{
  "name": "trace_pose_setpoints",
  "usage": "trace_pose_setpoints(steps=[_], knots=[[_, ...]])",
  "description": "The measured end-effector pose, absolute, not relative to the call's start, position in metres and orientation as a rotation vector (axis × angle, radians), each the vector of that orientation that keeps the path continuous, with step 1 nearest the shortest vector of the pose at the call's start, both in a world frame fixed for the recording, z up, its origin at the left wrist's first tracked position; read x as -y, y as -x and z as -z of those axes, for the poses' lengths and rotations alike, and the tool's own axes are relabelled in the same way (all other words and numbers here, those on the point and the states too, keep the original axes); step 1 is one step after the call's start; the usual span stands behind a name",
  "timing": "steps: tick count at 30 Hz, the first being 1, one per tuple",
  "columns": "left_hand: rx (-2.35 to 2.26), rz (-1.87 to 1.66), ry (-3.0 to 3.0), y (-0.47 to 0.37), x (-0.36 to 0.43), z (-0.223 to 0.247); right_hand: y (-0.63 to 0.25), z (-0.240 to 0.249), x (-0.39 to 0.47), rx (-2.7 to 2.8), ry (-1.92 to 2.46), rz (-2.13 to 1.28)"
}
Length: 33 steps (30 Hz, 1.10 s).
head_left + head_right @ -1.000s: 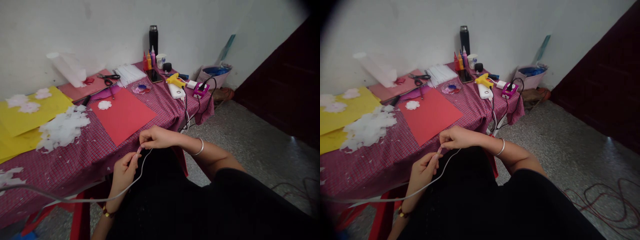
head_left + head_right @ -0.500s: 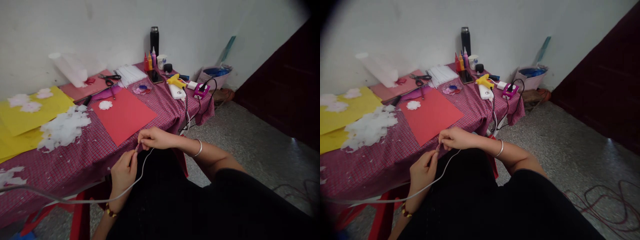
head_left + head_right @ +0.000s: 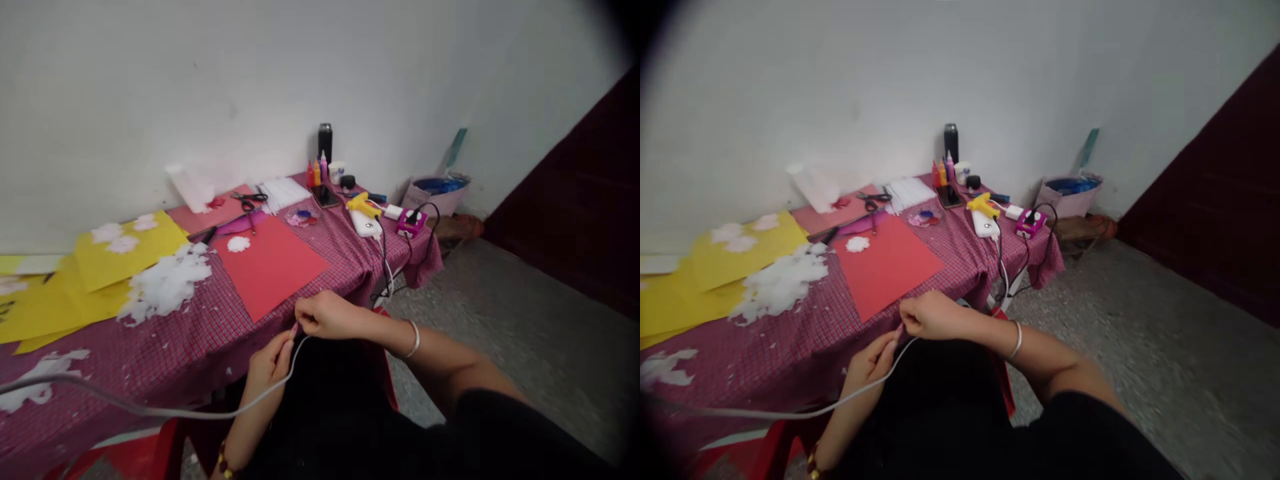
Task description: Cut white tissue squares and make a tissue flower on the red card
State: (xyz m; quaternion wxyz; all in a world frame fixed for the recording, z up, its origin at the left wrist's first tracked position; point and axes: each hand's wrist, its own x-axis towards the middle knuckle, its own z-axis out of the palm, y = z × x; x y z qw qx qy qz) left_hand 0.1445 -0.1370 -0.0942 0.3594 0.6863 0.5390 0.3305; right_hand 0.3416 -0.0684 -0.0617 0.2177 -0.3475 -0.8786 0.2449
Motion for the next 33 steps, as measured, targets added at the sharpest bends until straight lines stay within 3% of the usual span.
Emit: trace_pose_setpoints(steps=[9,14,21,29,33], knots=[[-1.223,-0.972,-1.664,-0.148,0.14,0.094,-0.336,0.073,0.069,2.293,1.031,-0.683],[-1.025,-0.922,-1.198,-0.144,0.141,0.099,-0.342,0.07,0.062,2.059,1.054,-0.857],[-0.693,-1.244,-0.759,-0.146,0.138,0.104,-0.339,0.072,0.063,2.031,1.057,-0.956],[-0.996,-1.725,-1.012,-0.164,0.122,0.076,-0.325,0.077,0.079,2.019,0.705,-1.379],[-1.254,-1.717,-1.141,-0.178,0.109,0.071,-0.323,0.079,0.084,1.854,0.535,-1.347]])
